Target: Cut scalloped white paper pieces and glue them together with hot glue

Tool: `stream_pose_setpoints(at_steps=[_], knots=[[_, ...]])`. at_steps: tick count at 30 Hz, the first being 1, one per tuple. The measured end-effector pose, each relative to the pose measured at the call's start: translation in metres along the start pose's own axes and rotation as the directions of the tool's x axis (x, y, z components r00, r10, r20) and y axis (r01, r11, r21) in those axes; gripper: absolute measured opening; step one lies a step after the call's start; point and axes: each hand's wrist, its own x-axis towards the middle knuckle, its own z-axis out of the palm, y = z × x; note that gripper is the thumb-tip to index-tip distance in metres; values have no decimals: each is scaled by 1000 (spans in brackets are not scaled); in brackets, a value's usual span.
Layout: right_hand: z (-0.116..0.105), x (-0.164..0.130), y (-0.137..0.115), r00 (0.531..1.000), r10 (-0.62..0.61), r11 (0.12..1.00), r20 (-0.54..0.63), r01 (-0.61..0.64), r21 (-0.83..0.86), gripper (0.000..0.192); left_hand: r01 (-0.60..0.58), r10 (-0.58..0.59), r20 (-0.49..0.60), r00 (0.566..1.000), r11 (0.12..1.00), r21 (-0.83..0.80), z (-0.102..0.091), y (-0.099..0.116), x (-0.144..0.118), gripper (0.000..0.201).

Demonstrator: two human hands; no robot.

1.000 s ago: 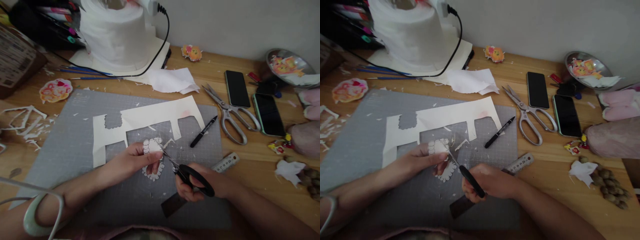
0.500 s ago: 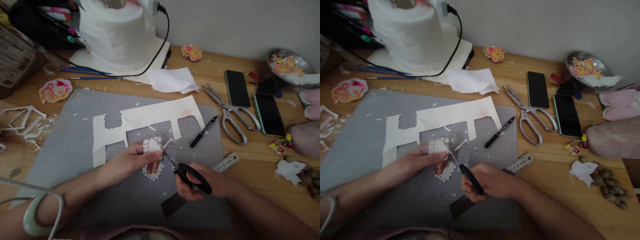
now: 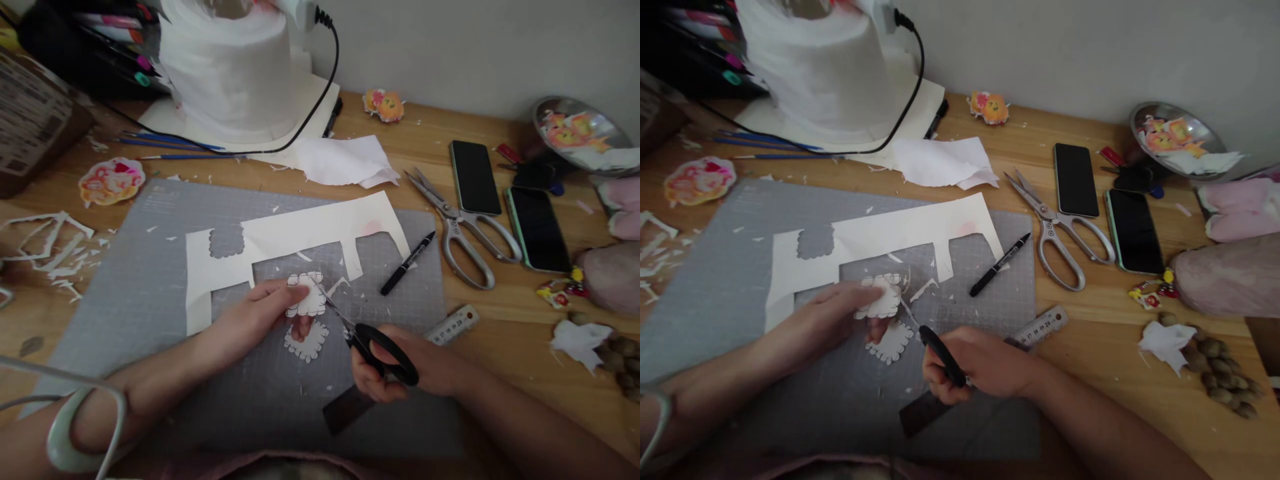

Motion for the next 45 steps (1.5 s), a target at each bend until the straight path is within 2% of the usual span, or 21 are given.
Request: stream_pose_setpoints(at_steps=[8,15,21,33,37,41,45], knots=[[4,4,0,998,23,999,-55,-20,39,50,-1,-20,82,996,969,247,-1,3,-3,31],[3,2,-1,998,20,1000,-58,-21,-14,51,-68,33,110,993,941,332,3,4,-2,30],[1,2,1,999,-19,1000,-26,20,6,48,-64,36,95,995,948,312,2,4,-2,28],[-1,0,8,998,-65,998,-22,66,16,40,-3,-9,93,996,992,124,-3,-3,-1,28],[-1,3,13,994,-78,997,-78,80,21,36,4,-14,89,996,993,115,-2,-2,0,27],[1,9,12,983,-122,979,-137,141,144,39,-30,22,69,997,993,117,1,-1,0,25],[2,10,5,972,-102,959,-211,152,240,44,-38,31,47,998,988,149,2,1,0,22]])
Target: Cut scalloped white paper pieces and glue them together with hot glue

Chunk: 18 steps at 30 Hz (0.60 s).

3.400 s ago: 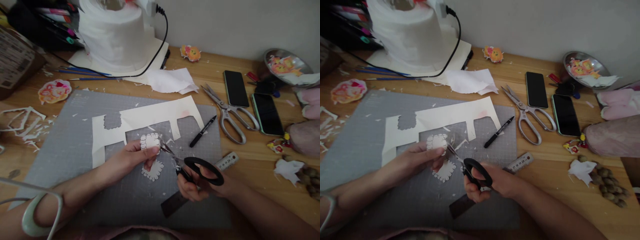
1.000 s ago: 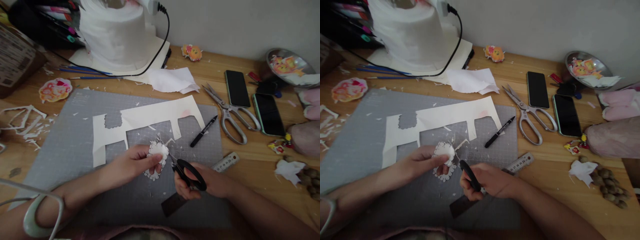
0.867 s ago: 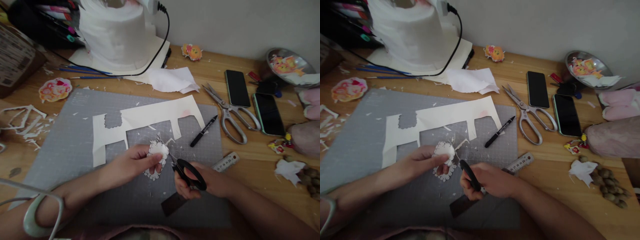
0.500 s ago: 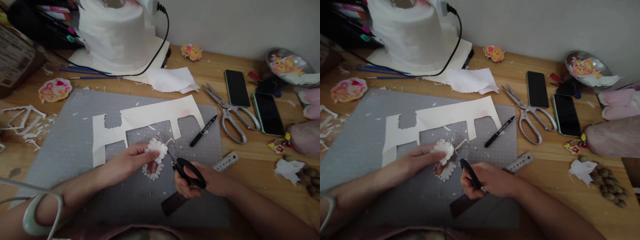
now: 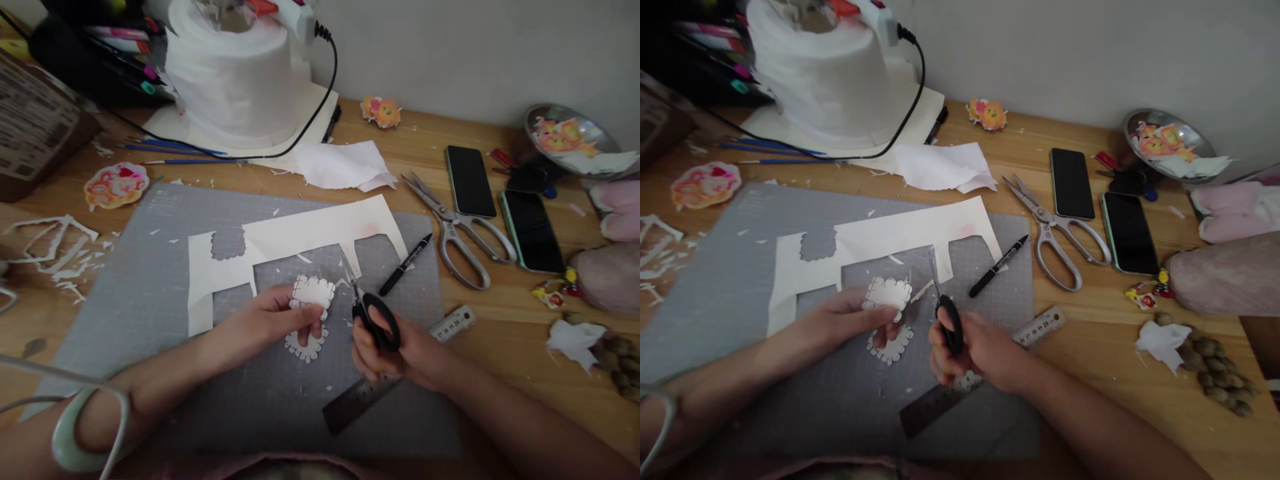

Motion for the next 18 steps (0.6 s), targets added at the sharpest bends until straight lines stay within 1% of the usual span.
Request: stream_pose_setpoints(at_steps=[2,5,7,9,11,13,16,18], knots=[[-1,-1,-3,1000,11,998,28,-13,69,48,4,-4,3,1000,1000,25,0,1,0,21],[-6,-4,-6,992,12,991,122,-28,133,55,9,-9,13,1000,1000,25,-2,0,0,24],[-7,-6,-7,984,9,988,179,-36,147,64,5,-4,25,1000,999,-52,-2,-1,1,28],[-7,-7,-8,978,4,988,209,-36,151,73,-3,7,19,1000,984,-176,-2,-2,2,34],[-6,-6,-8,981,9,988,196,-38,147,78,-9,8,-5,1000,958,-287,-1,-3,2,40],[-5,-5,-7,986,36,989,166,-59,133,78,-10,2,-24,1000,937,-349,0,-3,2,42],[-4,-2,-3,992,67,991,105,-79,109,74,-24,12,-36,999,932,-361,1,-3,1,39],[-4,0,2,996,49,995,72,-55,82,68,-46,35,-41,999,942,-333,3,-2,1,35]])
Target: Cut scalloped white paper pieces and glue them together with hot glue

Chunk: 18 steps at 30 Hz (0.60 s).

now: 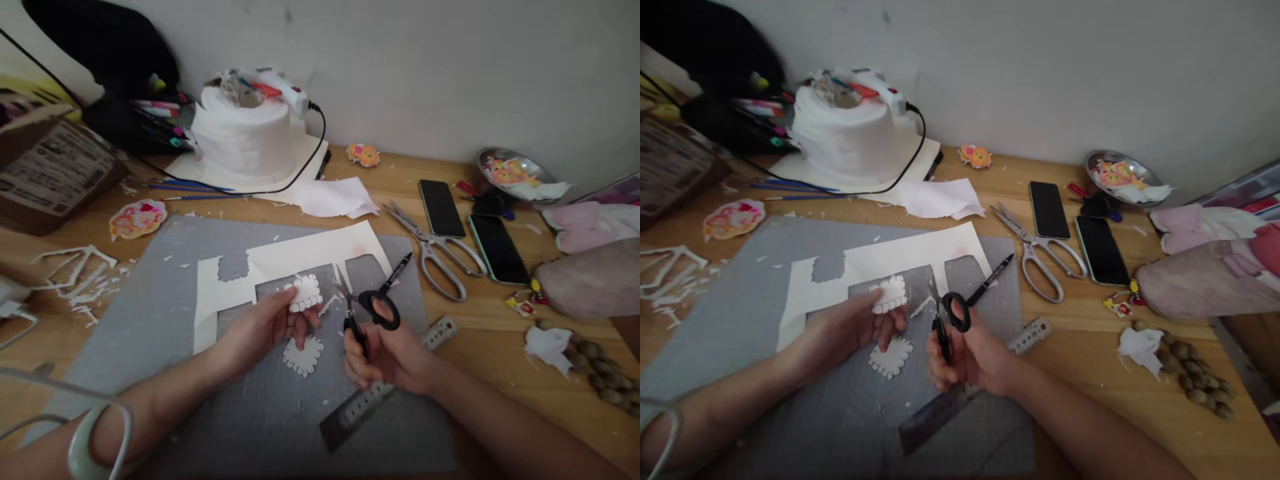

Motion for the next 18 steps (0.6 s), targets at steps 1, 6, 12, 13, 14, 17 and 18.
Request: stream_pose_setpoints(at_steps=[1,6,12,13,14,17,18], knots=[[0,1,2,1000,-14,1000,-5,14,-22,65,-14,14,3,1000,1000,19,1,0,0,34],[-1,1,8,999,-24,994,-23,21,-103,58,-79,79,8,997,994,71,1,-6,0,29],[-2,1,9,998,-14,987,-61,5,-158,64,-151,149,25,989,982,111,1,-11,-1,26],[-1,1,9,997,-32,985,-63,21,-174,62,-175,173,23,985,977,119,2,-11,-1,25],[0,2,10,996,-54,980,-69,40,-195,61,-200,199,17,980,972,128,3,-10,-2,25],[8,3,13,984,-132,945,-119,89,-315,62,-268,273,-23,962,954,132,4,-7,-3,23],[11,4,14,973,-171,918,-152,101,-384,62,-285,294,-42,955,948,142,3,-6,-2,22]])
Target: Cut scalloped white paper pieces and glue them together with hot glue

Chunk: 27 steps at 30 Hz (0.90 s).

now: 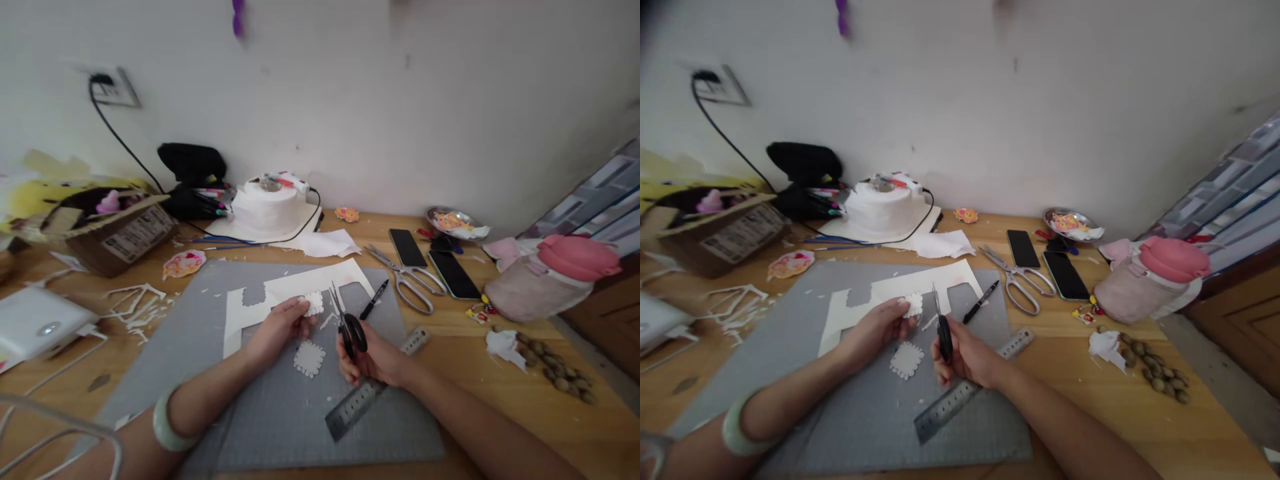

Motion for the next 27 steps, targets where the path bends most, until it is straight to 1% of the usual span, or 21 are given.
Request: stream_pose_setpoints(at_steps=[1,2,3,4,5,6,7,8,9,10,11,13,15,17,20,23,25,27], knots=[[3,0,-1,997,-32,995,-63,26,-95,63,-11,12,-41,999,1000,22,-1,1,1,23],[5,-1,-2,988,-82,975,-132,52,-217,62,-25,28,-59,998,999,37,-2,1,1,23],[6,-2,-3,970,-151,930,-193,74,-359,61,-42,45,-77,996,998,51,-3,2,2,24],[7,-3,-4,942,-239,854,-236,89,-513,59,-61,68,-102,993,996,63,-3,3,2,25],[6,-5,-5,905,-343,740,-253,95,-666,57,-80,88,-120,989,994,73,-3,3,3,25],[5,-6,-7,857,-456,592,-241,90,-801,55,-97,107,-133,985,992,80,-3,4,3,24],[2,-8,-8,800,-565,426,-203,72,-902,52,-114,126,-143,982,990,86,-2,5,2,22],[-1,-8,-9,735,-660,263,-152,38,-964,49,-129,142,-150,979,987,92,-1,6,2,21],[-4,-9,-10,676,-730,132,-100,-5,-991,48,-141,156,-156,975,985,99,0,6,2,21],[-8,-9,-10,628,-776,38,-56,-42,-998,48,-152,168,-162,972,983,105,1,6,1,22],[-12,-8,-11,592,-806,-25,-23,-73,-997,48,-160,177,-168,970,981,111,1,7,1,23],[-19,-6,-14,549,-836,-98,18,-118,-988,46,-171,191,-179,965,978,123,3,6,2,26],[-23,-5,-17,534,-844,-152,49,-152,-977,41,-174,198,-191,962,976,134,3,5,2,29],[-25,-4,-20,545,-836,-182,66,-163,-970,35,-170,198,-202,959,974,147,2,5,2,32],[-25,-4,-24,562,-825,-184,50,-184,-966,28,-159,196,-225,955,972,173,2,5,0,35],[-26,-5,-28,570,-821,-195,37,-219,-956,25,-159,206,-240,949,966,202,1,5,-1,33],[-27,-7,-31,564,-825,-204,39,-232,-951,21,-165,219,-243,945,960,225,0,5,-1,30],[-27,-9,-32,546,-836,-223,55,-247,-943,18,-172,234,-244,941,953,251,-1,4,0,28]])
